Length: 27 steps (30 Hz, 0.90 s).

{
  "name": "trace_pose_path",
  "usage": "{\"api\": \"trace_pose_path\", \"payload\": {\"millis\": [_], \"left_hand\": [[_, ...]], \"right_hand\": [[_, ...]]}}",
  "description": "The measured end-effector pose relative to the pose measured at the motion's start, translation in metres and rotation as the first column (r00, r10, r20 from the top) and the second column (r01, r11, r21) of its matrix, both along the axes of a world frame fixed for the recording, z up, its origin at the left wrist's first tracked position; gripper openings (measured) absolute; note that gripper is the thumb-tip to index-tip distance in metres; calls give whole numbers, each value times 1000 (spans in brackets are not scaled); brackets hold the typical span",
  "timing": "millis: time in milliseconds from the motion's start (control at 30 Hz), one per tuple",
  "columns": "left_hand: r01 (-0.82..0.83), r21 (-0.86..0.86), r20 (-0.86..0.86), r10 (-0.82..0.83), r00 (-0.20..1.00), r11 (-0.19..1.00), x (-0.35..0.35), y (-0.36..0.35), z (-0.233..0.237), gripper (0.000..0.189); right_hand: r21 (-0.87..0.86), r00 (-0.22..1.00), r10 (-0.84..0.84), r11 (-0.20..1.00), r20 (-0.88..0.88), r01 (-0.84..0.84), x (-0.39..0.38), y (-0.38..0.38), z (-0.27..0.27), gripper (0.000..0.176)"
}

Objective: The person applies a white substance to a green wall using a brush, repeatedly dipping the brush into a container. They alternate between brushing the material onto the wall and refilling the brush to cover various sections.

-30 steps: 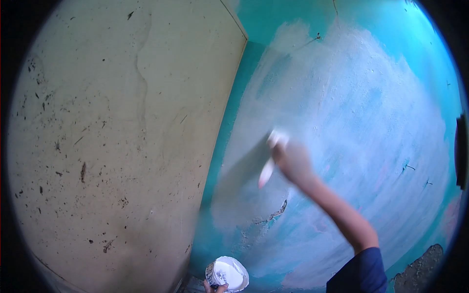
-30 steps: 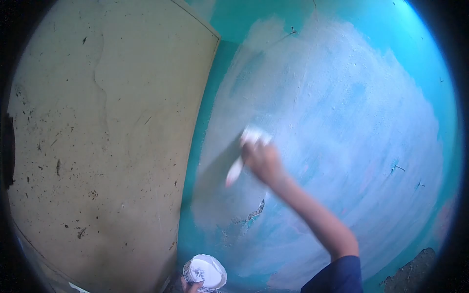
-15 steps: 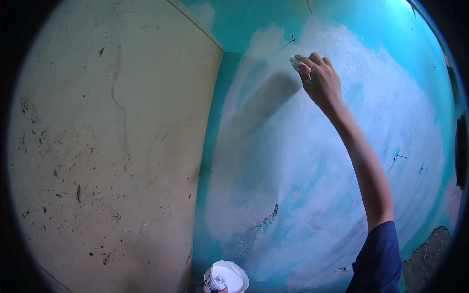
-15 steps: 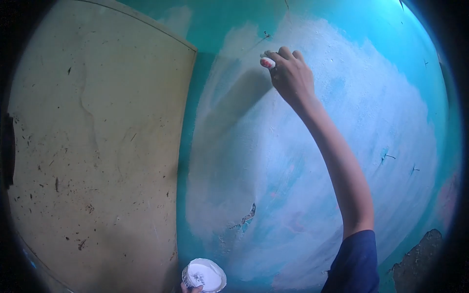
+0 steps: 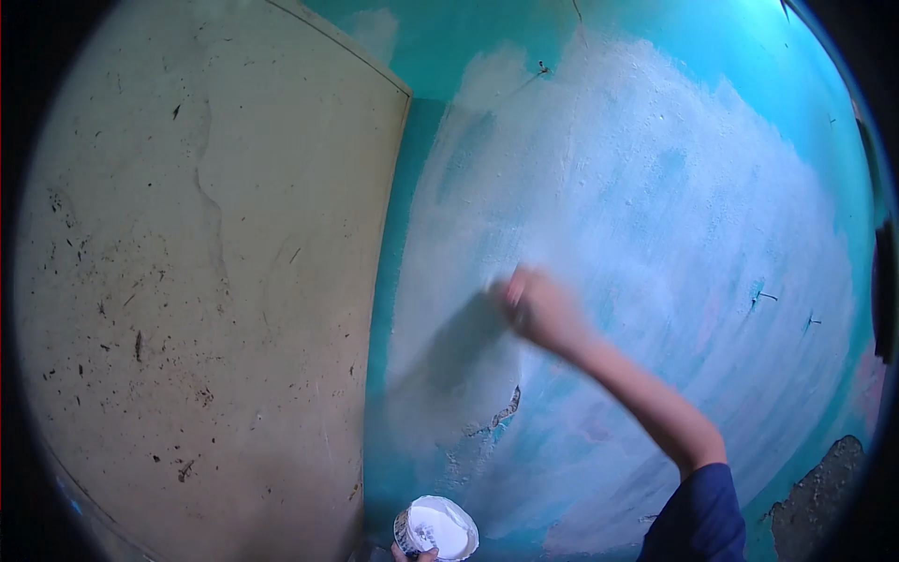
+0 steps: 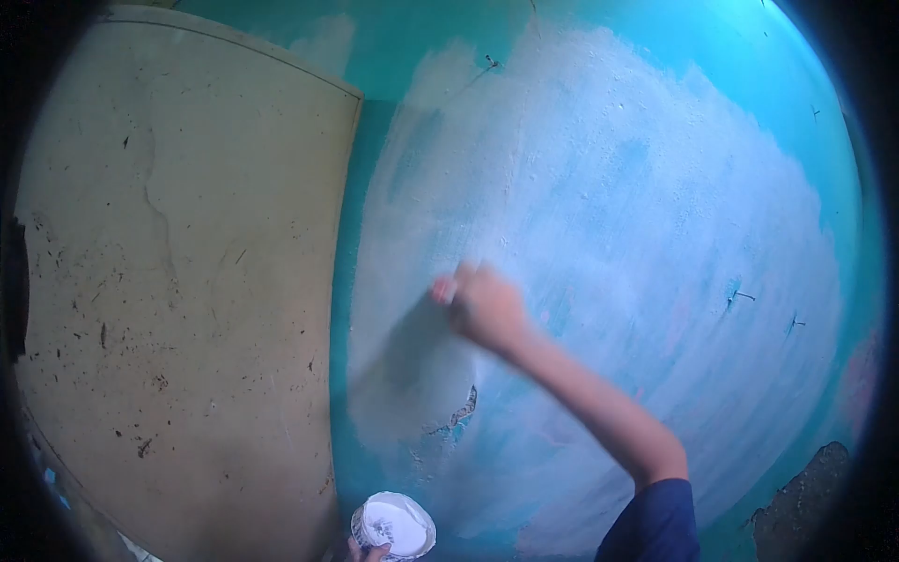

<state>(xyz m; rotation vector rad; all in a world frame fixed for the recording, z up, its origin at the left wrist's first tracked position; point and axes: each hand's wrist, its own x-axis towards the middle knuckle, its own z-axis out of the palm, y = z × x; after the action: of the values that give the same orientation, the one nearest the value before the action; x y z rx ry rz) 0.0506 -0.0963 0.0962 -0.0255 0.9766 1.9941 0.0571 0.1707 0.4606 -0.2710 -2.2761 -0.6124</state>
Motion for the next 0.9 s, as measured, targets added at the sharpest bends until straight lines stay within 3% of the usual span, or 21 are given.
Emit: {"api": "trace_pose_path", "payload": {"millis": [67,100,133,233,267,300,333,367,433,467,567,600,700,767,800,833,900], "left_hand": [[-8,-9,4,8,1000,1000,8,-2,-3,45],[-11,-19,11,11,1000,1000,14,-4,-6,45],[-17,-23,17,17,1000,1000,21,-7,-4,45],[-43,-9,48,44,998,999,38,7,-30,44],[-51,-5,63,51,997,999,45,9,-37,44],[-59,-2,79,59,995,998,52,10,-44,44],[-68,4,92,67,994,998,58,13,-50,44],[-78,10,97,77,992,997,61,15,-55,43],[-99,24,103,96,990,995,61,20,-62,43],[-72,38,118,67,991,997,65,21,-66,47],[10,-11,155,-8,988,1000,80,11,-44,50],[-56,61,153,46,987,997,89,18,-74,50],[-62,23,91,60,994,998,89,8,-86,49],[-57,-5,26,57,998,998,86,2,-87,48],[-52,-20,-8,52,999,998,83,-1,-87,48],[-46,-35,-40,44,998,998,79,-4,-86,48],[-28,-73,-105,20,994,997,68,-14,-78,47]], "right_hand": [[220,971,-47,970,-236,101,-1,40,80,26],[206,948,81,978,-307,-17,12,10,122,24],[289,958,41,956,-285,45,20,8,157,21],[423,966,16,901,-258,98,24,13,169,16],[469,966,23,877,-257,104,26,14,159,14],[496,968,-138,838,-209,227,25,15,126,18],[675,971,-150,698,-187,238,25,34,86,24],[716,992,-83,686,-96,127,24,43,41,28],[711,999,-21,703,-25,33,26,20,-42,36],[641,996,-63,767,69,4,26,10,-78,35],[474,976,-59,879,210,-49,28,-3,-108,32],[386,968,-28,920,248,-72,29,-7,-113,31],[56,990,22,998,136,-30,20,2,-59,30],[170,994,-78,981,-77,90,11,5,10,17],[218,967,97,975,-237,-45,10,12,44,15],[201,962,15,979,-272,42,10,9,75,14],[330,936,0,936,-352,124,11,7,111,20]]}}
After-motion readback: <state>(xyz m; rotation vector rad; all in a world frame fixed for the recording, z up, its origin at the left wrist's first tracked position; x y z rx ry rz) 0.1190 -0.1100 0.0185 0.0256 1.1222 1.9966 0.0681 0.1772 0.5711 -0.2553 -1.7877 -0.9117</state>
